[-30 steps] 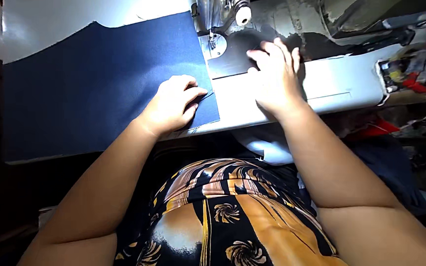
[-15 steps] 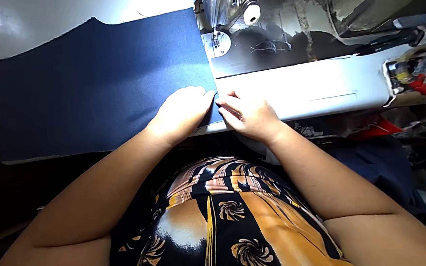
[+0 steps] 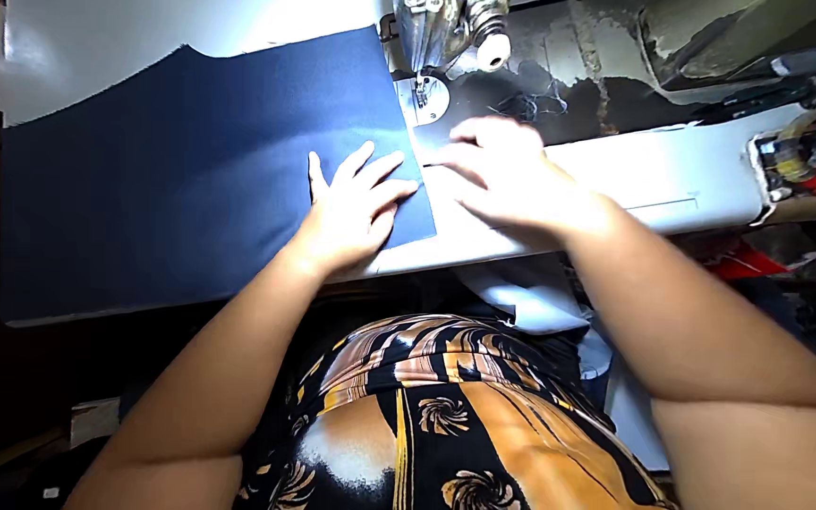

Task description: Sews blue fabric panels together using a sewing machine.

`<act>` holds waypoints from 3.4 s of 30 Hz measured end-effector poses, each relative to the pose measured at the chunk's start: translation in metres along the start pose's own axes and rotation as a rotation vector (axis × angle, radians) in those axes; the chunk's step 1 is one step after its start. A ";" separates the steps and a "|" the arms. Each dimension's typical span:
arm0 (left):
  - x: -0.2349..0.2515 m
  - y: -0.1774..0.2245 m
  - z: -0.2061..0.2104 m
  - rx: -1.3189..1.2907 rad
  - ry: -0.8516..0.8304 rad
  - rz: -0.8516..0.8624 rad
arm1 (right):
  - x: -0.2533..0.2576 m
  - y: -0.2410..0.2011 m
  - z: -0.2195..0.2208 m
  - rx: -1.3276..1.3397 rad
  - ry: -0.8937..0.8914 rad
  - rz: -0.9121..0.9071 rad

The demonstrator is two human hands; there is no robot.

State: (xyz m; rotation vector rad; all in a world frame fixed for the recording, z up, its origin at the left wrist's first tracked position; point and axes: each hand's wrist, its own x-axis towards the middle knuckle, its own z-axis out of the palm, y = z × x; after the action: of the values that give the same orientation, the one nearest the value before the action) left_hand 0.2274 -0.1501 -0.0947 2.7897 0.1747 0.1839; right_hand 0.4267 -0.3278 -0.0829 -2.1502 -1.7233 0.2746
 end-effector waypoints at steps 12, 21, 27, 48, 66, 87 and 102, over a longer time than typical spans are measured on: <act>0.097 -0.065 -0.016 -0.012 0.033 0.139 | 0.050 0.044 0.004 0.293 0.435 0.014; 0.098 -0.068 -0.014 -0.023 0.061 0.155 | 0.054 0.038 0.006 0.255 0.252 -0.120; 0.099 -0.067 -0.015 -0.023 0.052 0.165 | 0.053 0.038 0.004 0.257 0.207 -0.125; 0.097 -0.068 -0.014 -0.013 0.037 0.174 | 0.052 0.038 0.004 0.263 0.297 -0.072; -0.037 0.028 -0.015 0.016 -0.020 0.071 | 0.039 -0.039 0.024 -0.081 0.112 0.177; -0.027 0.005 -0.009 -0.268 -0.111 0.090 | 0.037 -0.035 0.024 -0.052 0.108 0.195; -0.020 0.000 -0.008 -0.304 -0.145 0.100 | 0.034 -0.021 0.014 0.049 0.122 0.107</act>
State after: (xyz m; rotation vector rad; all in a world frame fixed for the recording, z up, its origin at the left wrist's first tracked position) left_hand 0.2066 -0.1507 -0.0893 2.4979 -0.0269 0.0274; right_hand 0.4109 -0.2888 -0.0843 -2.1802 -1.5223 0.2071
